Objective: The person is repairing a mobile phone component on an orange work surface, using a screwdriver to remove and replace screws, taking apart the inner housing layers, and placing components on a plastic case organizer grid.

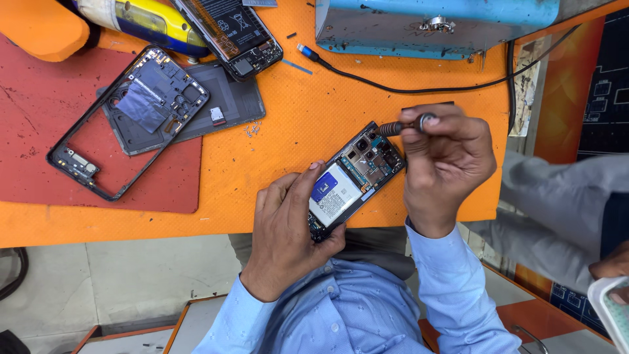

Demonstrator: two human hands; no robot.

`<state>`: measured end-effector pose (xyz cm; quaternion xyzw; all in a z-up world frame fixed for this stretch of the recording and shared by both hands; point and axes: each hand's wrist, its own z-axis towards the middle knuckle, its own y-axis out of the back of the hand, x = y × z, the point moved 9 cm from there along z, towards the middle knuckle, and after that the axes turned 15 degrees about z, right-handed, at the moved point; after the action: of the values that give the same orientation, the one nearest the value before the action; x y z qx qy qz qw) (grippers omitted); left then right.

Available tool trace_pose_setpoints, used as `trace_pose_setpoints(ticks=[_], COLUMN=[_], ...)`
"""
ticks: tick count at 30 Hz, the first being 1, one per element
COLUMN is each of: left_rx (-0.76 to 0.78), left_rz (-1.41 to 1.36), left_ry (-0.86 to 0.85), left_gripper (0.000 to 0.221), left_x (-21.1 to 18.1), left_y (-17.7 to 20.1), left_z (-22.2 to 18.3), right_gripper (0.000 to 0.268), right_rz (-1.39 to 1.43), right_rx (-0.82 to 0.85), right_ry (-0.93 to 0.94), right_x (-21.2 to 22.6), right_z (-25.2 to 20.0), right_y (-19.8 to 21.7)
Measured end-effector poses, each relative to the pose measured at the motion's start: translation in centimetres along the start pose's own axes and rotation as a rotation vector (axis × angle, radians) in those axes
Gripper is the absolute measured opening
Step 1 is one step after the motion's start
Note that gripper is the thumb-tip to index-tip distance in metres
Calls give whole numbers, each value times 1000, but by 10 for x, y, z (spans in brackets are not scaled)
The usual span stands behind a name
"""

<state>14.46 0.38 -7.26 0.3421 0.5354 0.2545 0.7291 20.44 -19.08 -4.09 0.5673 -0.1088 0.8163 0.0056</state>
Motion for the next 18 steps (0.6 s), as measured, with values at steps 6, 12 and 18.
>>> trace_pose_setpoints(ticks=[6,12,18], left_rx=[15,9,15], left_rz=[6,4,-7], left_ry=[8,8,10], left_gripper=[94,95,96], left_x=[0,-1,0], left_y=[-1,0,-1], left_z=[1,2,2], right_gripper=[32,30,26], right_rz=[36,-23,15], right_rx=[-7,-23,-24], right_ry=[-23,-18,1], right_x=[-1,-1,-3], right_z=[-1,0,-3], right_y=[0,0,1])
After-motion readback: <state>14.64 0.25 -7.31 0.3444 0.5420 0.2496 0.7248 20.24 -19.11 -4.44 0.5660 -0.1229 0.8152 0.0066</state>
